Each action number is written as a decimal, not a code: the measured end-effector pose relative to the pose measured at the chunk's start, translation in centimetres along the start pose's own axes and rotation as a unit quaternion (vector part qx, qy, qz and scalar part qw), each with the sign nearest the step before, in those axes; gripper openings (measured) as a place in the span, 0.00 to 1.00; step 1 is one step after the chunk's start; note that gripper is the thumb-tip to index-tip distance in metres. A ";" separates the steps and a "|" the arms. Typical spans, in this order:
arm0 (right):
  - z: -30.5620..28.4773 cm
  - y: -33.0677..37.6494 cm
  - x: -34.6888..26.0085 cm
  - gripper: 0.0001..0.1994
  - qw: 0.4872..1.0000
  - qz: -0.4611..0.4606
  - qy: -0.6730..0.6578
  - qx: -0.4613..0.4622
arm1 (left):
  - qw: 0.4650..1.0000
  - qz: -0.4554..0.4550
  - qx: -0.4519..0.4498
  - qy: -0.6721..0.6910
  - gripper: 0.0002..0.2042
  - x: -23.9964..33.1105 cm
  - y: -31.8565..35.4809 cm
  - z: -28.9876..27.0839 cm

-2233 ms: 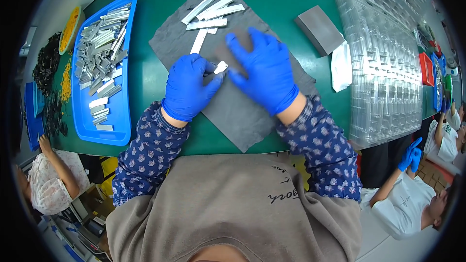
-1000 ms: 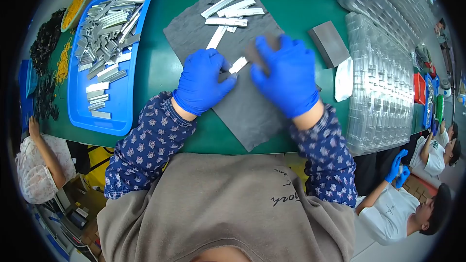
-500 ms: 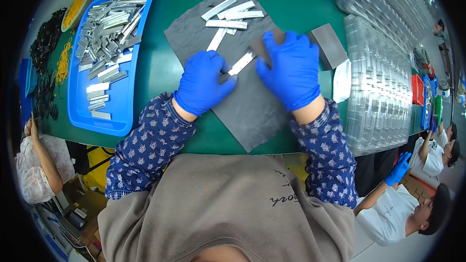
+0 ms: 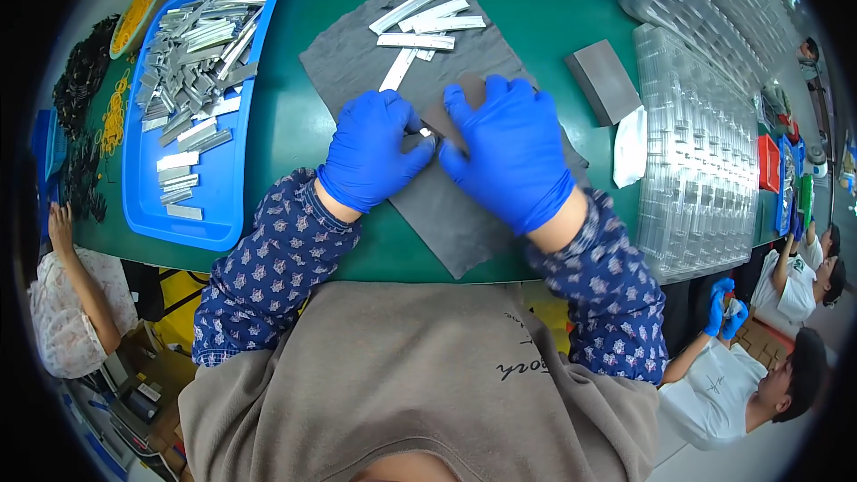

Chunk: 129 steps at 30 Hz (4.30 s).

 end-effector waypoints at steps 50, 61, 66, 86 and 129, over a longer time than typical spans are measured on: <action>1.0 1.6 3.1 0.29 0.998 0.044 -0.022 0.028 | 0.968 -0.057 -0.222 -0.101 0.13 -0.7 -11.8 1.4; 0.4 2.3 1.3 0.28 1.000 0.006 -0.013 -0.014 | 0.945 -0.041 -0.271 -0.180 0.15 0.2 -12.3 1.4; 0.4 1.7 1.5 0.28 0.999 0.029 -0.018 0.008 | 0.954 -0.065 -0.220 -0.193 0.10 -0.1 -12.2 1.9; 0.2 1.5 -0.6 0.28 0.999 0.042 -0.009 -0.007 | 0.942 -0.048 -0.285 -0.168 0.19 -0.1 -12.9 1.8; -1.6 -0.4 0.3 0.27 0.997 -0.010 0.014 -0.081 | 0.997 -0.007 -0.007 -0.077 0.17 1.3 0.2 0.4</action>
Point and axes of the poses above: each hand's wrist, its own y-axis away from the middle knuckle, its own z-axis out of the palm, x = y × z, the point moved 2 cm from there along -y, towards the middle knuckle, and after that the axes turned 2 degrees about y, right-handed, at the moved point
